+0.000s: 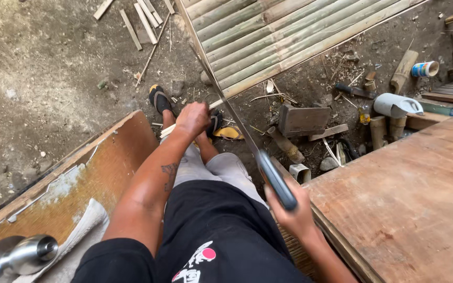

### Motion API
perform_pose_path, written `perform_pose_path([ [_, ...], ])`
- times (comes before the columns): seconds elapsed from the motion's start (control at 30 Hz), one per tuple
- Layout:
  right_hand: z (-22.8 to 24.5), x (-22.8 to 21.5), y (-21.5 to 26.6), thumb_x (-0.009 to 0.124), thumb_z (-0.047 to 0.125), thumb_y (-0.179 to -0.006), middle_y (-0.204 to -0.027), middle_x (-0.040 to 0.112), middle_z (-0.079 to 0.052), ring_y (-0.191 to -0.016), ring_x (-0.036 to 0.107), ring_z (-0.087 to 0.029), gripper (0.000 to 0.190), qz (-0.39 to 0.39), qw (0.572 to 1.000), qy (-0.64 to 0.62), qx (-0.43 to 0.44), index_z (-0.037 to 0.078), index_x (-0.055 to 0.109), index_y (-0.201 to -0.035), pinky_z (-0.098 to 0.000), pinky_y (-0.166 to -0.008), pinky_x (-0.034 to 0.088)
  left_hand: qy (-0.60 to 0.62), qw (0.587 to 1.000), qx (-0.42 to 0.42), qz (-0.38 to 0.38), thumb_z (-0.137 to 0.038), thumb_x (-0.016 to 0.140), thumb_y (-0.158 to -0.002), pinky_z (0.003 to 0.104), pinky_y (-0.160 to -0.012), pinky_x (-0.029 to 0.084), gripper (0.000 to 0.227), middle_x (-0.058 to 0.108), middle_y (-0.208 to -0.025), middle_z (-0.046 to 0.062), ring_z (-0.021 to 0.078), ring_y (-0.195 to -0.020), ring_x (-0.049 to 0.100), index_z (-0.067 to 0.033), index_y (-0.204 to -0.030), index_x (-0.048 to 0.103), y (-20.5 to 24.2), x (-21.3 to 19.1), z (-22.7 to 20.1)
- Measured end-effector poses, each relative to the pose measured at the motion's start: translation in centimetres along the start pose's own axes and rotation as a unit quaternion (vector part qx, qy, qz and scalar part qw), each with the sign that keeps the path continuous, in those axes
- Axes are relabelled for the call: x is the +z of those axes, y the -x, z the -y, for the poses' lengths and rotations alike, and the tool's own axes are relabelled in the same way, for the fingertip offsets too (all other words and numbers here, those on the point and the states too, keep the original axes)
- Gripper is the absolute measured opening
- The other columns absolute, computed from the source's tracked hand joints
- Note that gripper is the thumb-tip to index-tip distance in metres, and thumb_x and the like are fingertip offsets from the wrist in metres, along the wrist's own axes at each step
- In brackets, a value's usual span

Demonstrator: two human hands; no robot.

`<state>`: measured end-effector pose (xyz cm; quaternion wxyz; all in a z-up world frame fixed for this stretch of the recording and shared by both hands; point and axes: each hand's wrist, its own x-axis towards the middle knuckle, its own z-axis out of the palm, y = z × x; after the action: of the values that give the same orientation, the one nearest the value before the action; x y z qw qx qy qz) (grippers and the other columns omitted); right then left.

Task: The person assembles a bamboo structure by hammering nails into bamboo strips and securing them to a larger bamboo frame. They use a hammer and a hand saw to cut and fit the pieces, working methodically to build the structure.

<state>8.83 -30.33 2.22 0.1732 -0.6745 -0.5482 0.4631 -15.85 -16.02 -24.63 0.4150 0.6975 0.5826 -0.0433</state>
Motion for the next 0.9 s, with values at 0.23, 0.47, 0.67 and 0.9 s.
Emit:
perform_pose_path([
  [0.23, 0.6, 5.9, -12.8, 0.073, 0.014, -0.093, -0.065, 0.063, -0.003, -0.055, 0.059, -0.011, 0.013, -0.058, 0.995, -0.043, -0.061, 0.002, 0.070, -0.091, -0.0306, -0.052, 0.048, 0.010, 1.000, -0.010, -0.004, -0.016, 0.068, -0.080, 0.052, -0.083, 0.058, 0.019, 0.072, -0.091, 0.027, 0.0448, -0.089, 0.071, -0.0030, -0.093, 0.074, -0.3, -0.2, -0.2],
  [0.47, 0.4, 2.1, -4.0, 0.072, 0.012, -0.089, -0.067, 0.066, -0.006, -0.055, 0.064, -0.015, 0.017, -0.025, 0.998, -0.027, -0.059, 0.000, 0.073, -0.102, -0.0296, -0.053, 0.048, 0.006, 1.000, -0.015, -0.003, -0.022, 0.067, -0.088, 0.052, -0.086, 0.057, 0.021, 0.072, -0.094, 0.027, 0.0450, -0.092, 0.070, -0.0031, -0.094, 0.075, -0.7, -2.0, 0.0],
  [0.67, 1.3, 1.6, -3.7, 0.073, 0.011, -0.087, -0.072, 0.072, -0.007, -0.058, 0.070, -0.016, 0.023, -0.050, 0.992, 0.041, -0.110, 0.000, 0.073, -0.107, -0.0281, -0.057, 0.054, 0.004, 1.000, -0.024, 0.000, -0.024, 0.068, -0.087, 0.051, -0.086, 0.057, 0.023, 0.072, -0.093, 0.028, 0.0448, -0.091, 0.071, -0.0025, -0.093, 0.076, -0.6, -1.6, -0.1],
  [0.9, -2.5, 6.7, -10.9, 0.074, 0.015, -0.094, -0.065, 0.058, -0.010, -0.056, 0.056, -0.018, 0.018, -0.062, 0.996, -0.032, -0.062, 0.002, 0.065, -0.085, -0.0352, -0.056, 0.047, 0.001, 1.000, 0.004, -0.022, -0.023, 0.066, -0.090, 0.053, -0.084, 0.057, 0.023, 0.072, -0.092, 0.028, 0.0465, -0.089, 0.070, -0.0024, -0.093, 0.075, -0.3, -1.1, 0.1],
])
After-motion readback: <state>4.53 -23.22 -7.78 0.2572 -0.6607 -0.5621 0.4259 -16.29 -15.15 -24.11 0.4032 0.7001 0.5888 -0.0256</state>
